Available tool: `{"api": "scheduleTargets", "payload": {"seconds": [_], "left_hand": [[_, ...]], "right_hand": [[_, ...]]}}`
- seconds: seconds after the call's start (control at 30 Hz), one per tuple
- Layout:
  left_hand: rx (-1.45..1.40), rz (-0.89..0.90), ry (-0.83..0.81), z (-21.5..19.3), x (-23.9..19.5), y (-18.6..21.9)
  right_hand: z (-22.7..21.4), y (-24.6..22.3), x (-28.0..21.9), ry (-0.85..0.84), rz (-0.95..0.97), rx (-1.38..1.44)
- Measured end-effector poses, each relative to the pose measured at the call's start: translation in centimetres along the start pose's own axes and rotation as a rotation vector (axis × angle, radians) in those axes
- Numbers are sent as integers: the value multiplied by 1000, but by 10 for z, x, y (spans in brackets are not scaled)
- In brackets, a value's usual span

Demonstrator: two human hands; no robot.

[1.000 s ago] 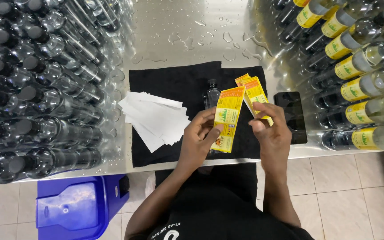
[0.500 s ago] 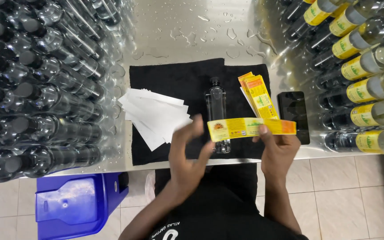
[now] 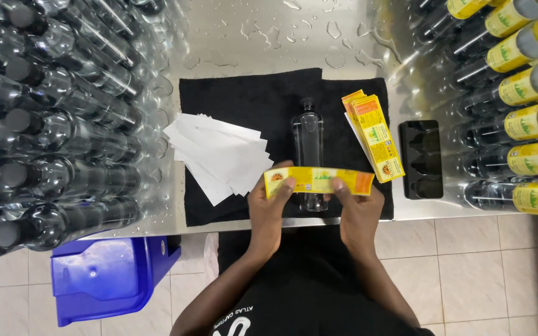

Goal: Manual application of adhesive labels onto plastic bottles at a production workstation.

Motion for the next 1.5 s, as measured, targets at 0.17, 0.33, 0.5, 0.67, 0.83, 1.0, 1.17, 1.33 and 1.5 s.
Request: {"api": "scheduleTargets", "payload": {"seconds": [0.17,0.33,0.5,0.67,0.83,1.0,1.17,1.33,1.5], "left_hand": [[27,47,-89,16,18,-11],[66,86,-111,25,30,-18],[47,103,-56,20,49,-24],[19,55,-21,12,61,-32],[2,24,21,7,64,-43],[33,-70,96,-1,71,-60],[39,-106,126,-2,73,-57],[20,-91,113,-3,75,-55],[29,-93,94,2,73,-43]], "right_hand": [[2,-26,23,54,78,-98],[8,-48,30,105,167,-67],[15,-39,39,87,208,-51],[5,1,56,75,253,-67],[8,-6,62,104,279,-80],[4,7,68,103,241,-110],[6,5,71,92,243,-128],[12,-6,71,73,219,-136],[12,-7,71,69,195,-129]]}}
Point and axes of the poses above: each hand's wrist, its own x-axis towards the middle knuckle, its own z-axis out of the palm, y = z × x, the point moved 6 cm from there along x, towards the middle knuckle, and after that the axes turned 3 degrees about -x, right-handed, at the moved point
